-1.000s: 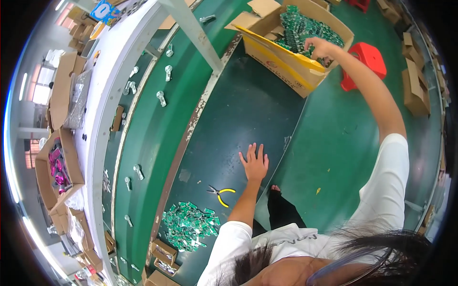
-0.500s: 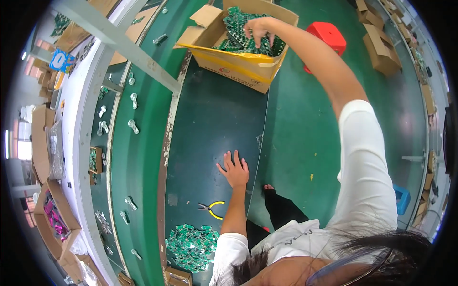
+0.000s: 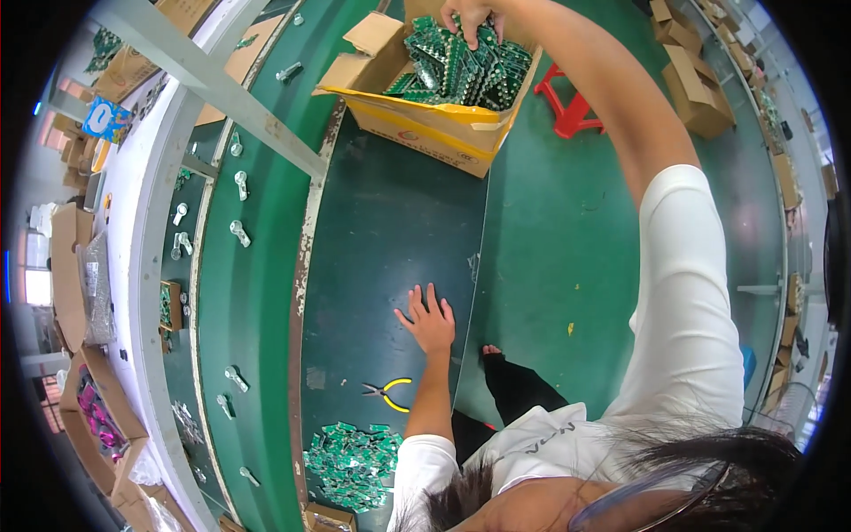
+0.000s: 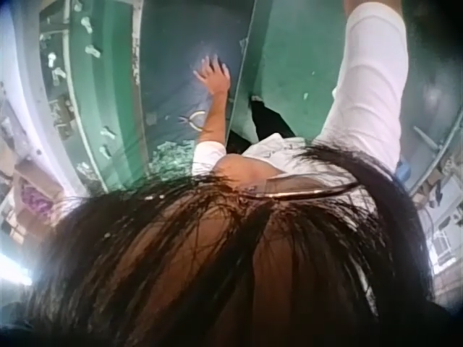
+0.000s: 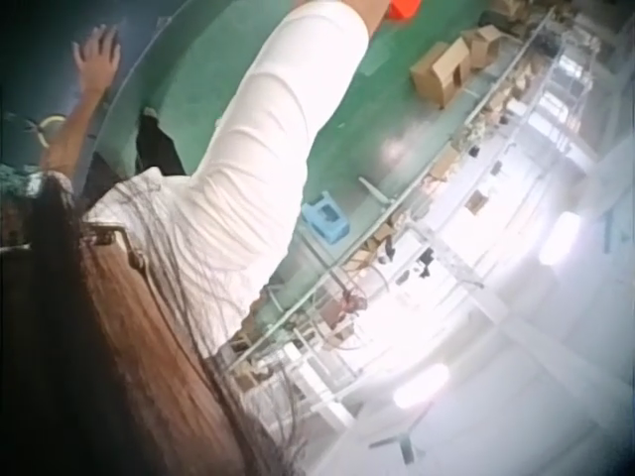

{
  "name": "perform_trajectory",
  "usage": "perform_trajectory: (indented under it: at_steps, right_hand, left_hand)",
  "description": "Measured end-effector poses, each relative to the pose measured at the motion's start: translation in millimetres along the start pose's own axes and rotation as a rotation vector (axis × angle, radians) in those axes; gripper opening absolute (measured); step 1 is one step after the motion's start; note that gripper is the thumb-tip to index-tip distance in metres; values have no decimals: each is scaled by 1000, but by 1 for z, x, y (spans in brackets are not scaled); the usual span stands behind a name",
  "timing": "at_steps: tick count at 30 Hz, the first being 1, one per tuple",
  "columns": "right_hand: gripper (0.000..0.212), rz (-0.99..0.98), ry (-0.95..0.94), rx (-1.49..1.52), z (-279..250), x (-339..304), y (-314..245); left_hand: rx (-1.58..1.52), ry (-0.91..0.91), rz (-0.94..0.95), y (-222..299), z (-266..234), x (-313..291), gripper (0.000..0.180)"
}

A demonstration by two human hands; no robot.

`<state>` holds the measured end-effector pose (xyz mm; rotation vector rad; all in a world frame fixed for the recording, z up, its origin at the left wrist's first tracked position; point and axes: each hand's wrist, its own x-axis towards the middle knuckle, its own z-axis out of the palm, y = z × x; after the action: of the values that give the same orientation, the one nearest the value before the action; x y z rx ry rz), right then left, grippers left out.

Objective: The person assembles small electronic components by attaching metal plates to plastic housings and managing PCB boards on a production line. The person uses pliers to attach the metal plates.

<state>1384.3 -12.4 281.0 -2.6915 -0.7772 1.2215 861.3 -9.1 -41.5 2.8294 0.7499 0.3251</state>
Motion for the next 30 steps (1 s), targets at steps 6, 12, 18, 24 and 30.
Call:
perform_trajectory:
  at_steps: [6,12,18,24,30]
  right_hand:
    - [47,-40,3,62,-12,-14,7]
    - [45,4,97,127,7,-17,3]
    - [34,-165,130,98,-28,-47,11]
    - [43,-193,261,265,-17,-77,33]
    - [54,-298,456,414,3,-116,60]
  left_hand:
    - [-27,23,11,6,0,3,42]
    - [-7,25,10,3,-2,2,41]
    - [-18,35,10,1,0,1,42]
    - [-16,41,20,3,0,-1,42]
    - [-27,74,32,12,0,1,42]
